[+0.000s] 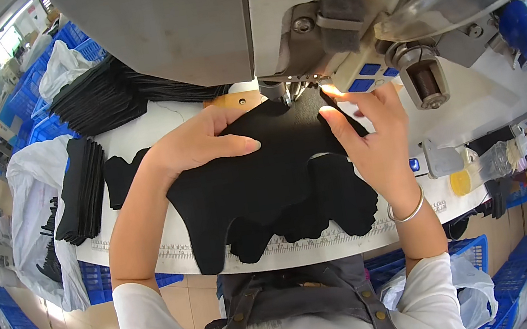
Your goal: Use an industrial sewing machine to stitch black fabric shoe upper components.
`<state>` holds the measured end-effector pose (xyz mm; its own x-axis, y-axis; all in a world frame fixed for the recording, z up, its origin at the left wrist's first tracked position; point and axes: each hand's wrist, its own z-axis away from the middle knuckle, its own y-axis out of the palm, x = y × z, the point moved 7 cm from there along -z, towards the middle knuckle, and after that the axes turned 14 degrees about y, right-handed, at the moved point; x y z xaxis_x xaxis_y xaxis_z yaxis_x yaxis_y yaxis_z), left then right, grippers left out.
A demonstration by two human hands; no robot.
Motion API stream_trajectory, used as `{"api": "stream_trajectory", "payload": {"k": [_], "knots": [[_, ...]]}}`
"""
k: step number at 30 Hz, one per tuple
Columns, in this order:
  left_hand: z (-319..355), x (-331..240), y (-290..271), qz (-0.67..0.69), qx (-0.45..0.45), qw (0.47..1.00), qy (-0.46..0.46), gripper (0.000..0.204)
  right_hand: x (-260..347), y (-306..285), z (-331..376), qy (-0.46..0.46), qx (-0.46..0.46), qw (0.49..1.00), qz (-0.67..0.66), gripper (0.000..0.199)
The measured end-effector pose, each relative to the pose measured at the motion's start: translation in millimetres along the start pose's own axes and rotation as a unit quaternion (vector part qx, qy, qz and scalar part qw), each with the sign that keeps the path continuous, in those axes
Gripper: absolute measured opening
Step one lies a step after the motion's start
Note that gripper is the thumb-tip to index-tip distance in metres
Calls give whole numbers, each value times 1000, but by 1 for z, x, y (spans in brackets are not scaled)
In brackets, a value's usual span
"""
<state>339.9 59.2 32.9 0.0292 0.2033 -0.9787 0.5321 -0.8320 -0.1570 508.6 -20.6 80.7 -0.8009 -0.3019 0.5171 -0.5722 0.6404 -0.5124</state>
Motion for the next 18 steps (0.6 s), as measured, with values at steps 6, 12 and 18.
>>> {"api": "stream_trajectory", "payload": {"k": [6, 12, 18], "knots": [[2, 4, 8, 29, -80, 996, -35, 36, 4, -11, 13, -38, -35, 998, 39, 24], [1, 2, 16, 70, -154, 985, 28, 24, 13, -18, 32, -45, -22, 999, -6, 27], [2, 9, 28, 71, -251, 965, 33, 19, 14, -7, 61, 71, 144, 971, -175, 44]]}}
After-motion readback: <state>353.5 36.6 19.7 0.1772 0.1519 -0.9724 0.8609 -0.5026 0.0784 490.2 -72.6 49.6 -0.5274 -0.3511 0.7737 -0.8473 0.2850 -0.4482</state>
